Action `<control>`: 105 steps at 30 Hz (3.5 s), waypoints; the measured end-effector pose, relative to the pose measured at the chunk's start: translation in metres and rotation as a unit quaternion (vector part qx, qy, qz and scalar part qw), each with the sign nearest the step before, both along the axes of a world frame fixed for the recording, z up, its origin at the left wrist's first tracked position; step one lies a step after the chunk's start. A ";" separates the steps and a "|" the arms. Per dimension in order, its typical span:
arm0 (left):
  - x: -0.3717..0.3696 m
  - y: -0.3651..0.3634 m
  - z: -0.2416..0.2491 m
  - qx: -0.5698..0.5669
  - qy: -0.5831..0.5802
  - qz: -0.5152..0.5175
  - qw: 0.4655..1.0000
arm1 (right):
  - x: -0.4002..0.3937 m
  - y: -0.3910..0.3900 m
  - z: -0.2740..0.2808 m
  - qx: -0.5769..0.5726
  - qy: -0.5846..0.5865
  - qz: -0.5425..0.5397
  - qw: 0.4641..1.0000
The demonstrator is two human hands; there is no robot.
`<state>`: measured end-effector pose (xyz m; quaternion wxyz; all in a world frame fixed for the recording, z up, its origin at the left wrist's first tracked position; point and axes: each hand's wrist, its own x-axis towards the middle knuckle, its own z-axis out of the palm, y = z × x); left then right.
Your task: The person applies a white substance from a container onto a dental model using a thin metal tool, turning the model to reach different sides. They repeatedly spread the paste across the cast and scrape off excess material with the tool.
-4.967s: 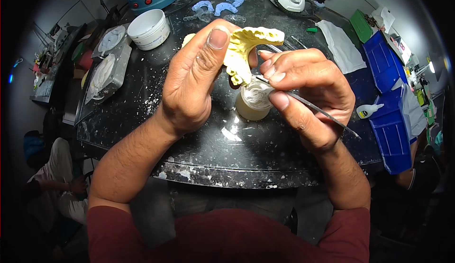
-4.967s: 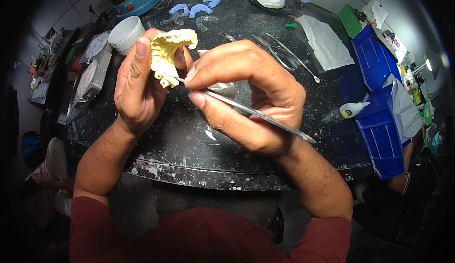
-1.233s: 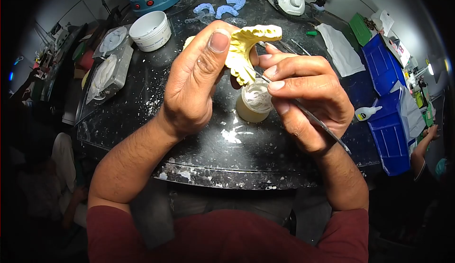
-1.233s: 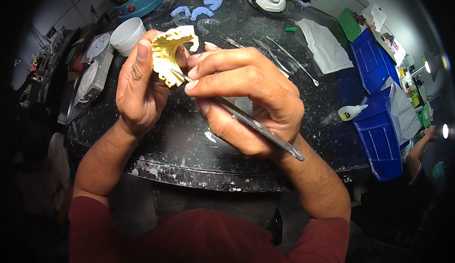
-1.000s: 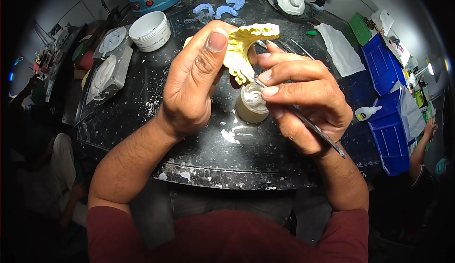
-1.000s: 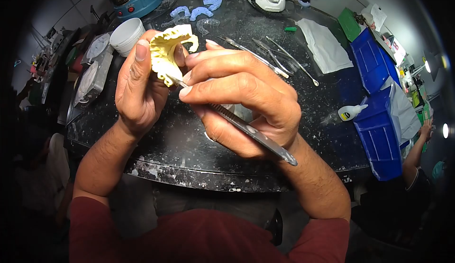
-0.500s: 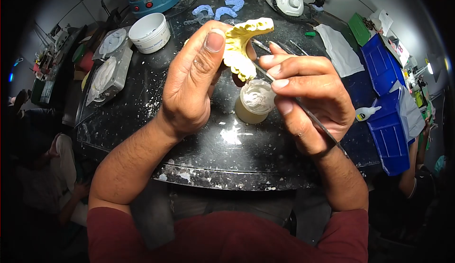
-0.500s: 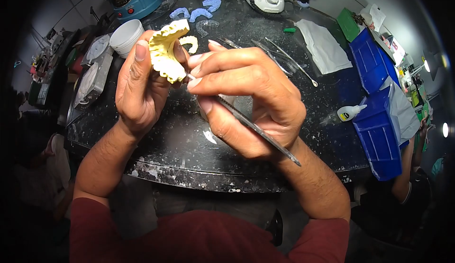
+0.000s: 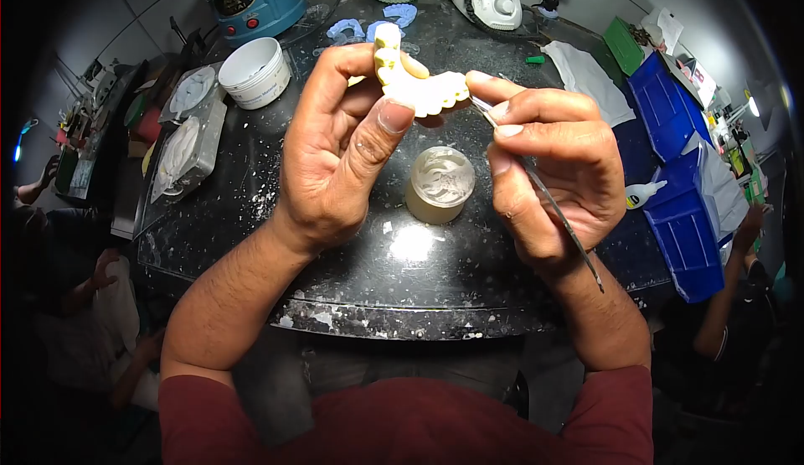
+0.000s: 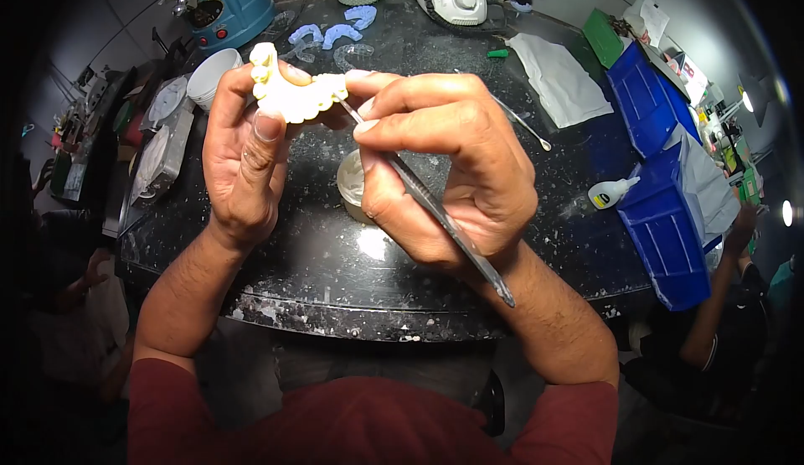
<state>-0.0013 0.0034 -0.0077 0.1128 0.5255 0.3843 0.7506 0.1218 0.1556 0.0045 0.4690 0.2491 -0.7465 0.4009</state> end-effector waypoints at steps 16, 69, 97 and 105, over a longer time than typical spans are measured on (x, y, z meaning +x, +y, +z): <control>-0.004 0.000 -0.003 0.016 0.092 0.041 0.995 | -0.006 -0.001 0.004 0.004 0.046 -0.021 0.999; -0.009 -0.003 -0.006 -0.020 0.151 0.102 0.983 | -0.004 -0.003 0.004 -0.054 0.002 -0.030 0.998; -0.014 -0.002 -0.001 -0.083 -0.023 0.021 0.996 | -0.002 0.012 0.007 0.053 -0.093 -0.010 0.994; -0.016 0.002 0.003 -0.127 -0.121 0.053 0.983 | -0.006 0.005 0.003 -0.344 -0.193 -0.018 0.919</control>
